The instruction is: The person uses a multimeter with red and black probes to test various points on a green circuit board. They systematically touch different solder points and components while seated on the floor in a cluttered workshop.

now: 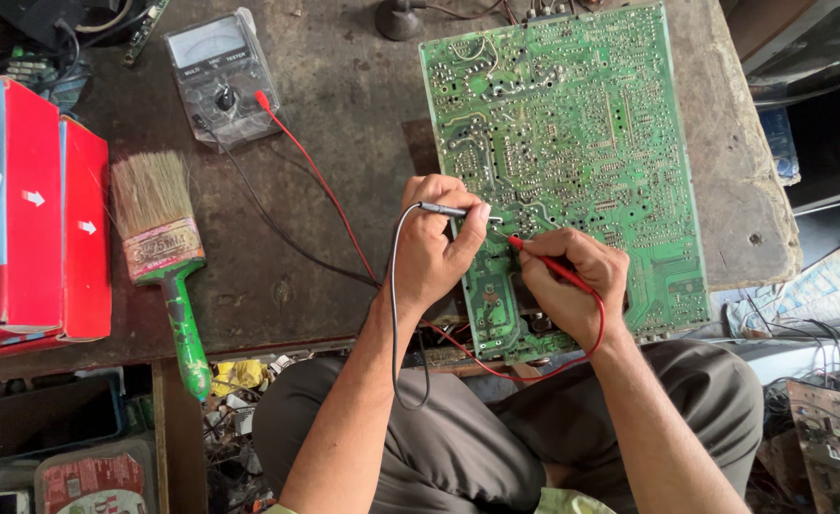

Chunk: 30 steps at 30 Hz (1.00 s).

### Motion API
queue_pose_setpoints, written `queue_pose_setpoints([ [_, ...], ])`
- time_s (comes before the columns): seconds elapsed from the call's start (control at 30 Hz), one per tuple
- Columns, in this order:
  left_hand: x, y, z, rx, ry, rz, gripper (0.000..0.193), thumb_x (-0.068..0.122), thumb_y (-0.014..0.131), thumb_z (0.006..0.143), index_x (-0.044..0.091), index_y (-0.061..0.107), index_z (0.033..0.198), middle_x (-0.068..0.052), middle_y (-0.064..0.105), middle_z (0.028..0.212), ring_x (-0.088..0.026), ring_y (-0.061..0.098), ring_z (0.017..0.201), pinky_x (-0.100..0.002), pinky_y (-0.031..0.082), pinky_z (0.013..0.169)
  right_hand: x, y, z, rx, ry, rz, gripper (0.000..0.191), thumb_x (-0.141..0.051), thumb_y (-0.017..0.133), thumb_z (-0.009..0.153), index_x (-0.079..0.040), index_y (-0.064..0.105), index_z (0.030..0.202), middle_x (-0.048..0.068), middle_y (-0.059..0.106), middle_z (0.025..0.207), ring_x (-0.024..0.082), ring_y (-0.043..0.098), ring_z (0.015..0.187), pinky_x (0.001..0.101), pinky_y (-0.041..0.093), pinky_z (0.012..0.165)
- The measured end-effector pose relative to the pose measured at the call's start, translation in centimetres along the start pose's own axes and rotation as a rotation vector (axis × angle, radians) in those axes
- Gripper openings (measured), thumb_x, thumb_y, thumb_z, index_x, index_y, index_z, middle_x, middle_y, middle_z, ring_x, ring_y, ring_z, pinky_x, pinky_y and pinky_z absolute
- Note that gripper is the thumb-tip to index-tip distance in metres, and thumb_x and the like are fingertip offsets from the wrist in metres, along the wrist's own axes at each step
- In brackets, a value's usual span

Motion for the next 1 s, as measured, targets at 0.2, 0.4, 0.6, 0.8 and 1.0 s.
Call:
queue_pose_setpoints([
  [0.2, 0.1, -0.5, 0.2, -0.003, -0.012, -0.052, 0.015, 0.017, 0.07, 0.099, 0.003, 0.07, 0.094, -0.008, 0.067, 0.103, -0.026, 0.062, 0.101, -0.038, 0.051, 0.09, 0.5, -0.6, -0.1, -0.015, -0.002, 0.184, 0.01, 0.009, 0.067, 0.083, 0.001, 0.065, 0.088, 0.008, 0.071, 0.084, 0.011, 0.068, 0.073, 0.025, 0.054, 0.067],
  [0.4, 0.0, -0.8, 0.3, -0.03, -0.002, -0.099, 0.017, 0.015, 0.065, 0.103, 0.002, 0.066, 0.091, -0.01, 0.069, 0.104, -0.027, 0.063, 0.103, -0.039, 0.051, 0.092, 1.1, -0.7, -0.3, -0.005, 0.015, 0.226, 0.011, 0.011, 0.065, 0.08, 0.001, 0.063, 0.086, 0.008, 0.069, 0.083, 0.012, 0.066, 0.071, 0.0255, 0.052, 0.066],
  [0.6, 0.0, -0.7, 0.3, -0.026, -0.014, -0.099, 0.019, 0.016, 0.065, 0.103, 0.002, 0.066, 0.091, -0.009, 0.069, 0.103, -0.026, 0.063, 0.102, -0.039, 0.051, 0.092, 1.2, -0.6, -0.4, -0.001, 0.018, 0.21, 0.011, 0.011, 0.064, 0.08, 0.001, 0.064, 0.086, 0.008, 0.07, 0.084, 0.012, 0.066, 0.072, 0.0251, 0.053, 0.066],
  [0.8, 0.1, -0.7, 0.2, -0.02, 0.034, -0.031, 0.016, 0.017, 0.069, 0.1, 0.003, 0.07, 0.093, -0.009, 0.068, 0.102, -0.027, 0.062, 0.1, -0.04, 0.05, 0.09, 0.7, -0.5, -0.1, 0.025, 0.007, 0.178, 0.01, 0.01, 0.068, 0.084, 0.002, 0.065, 0.088, 0.009, 0.071, 0.086, 0.011, 0.067, 0.075, 0.0252, 0.054, 0.069],
  [1.0, -0.2, -0.5, 0.1, -0.022, 0.071, -0.046, 0.016, 0.019, 0.073, 0.099, 0.004, 0.07, 0.094, -0.007, 0.067, 0.101, -0.026, 0.061, 0.101, -0.04, 0.05, 0.09, 0.1, -0.3, 0.1, 0.048, 0.032, 0.074, 0.01, 0.007, 0.074, 0.087, 0.0, 0.069, 0.091, 0.007, 0.074, 0.088, 0.01, 0.07, 0.077, 0.0251, 0.055, 0.071],
])
Point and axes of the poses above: each hand's wrist, its own z-axis towards the middle knuckle, its own y-axis out of the palm, x = y × z, the point moved 4 cm from there along z, towards the middle knuckle
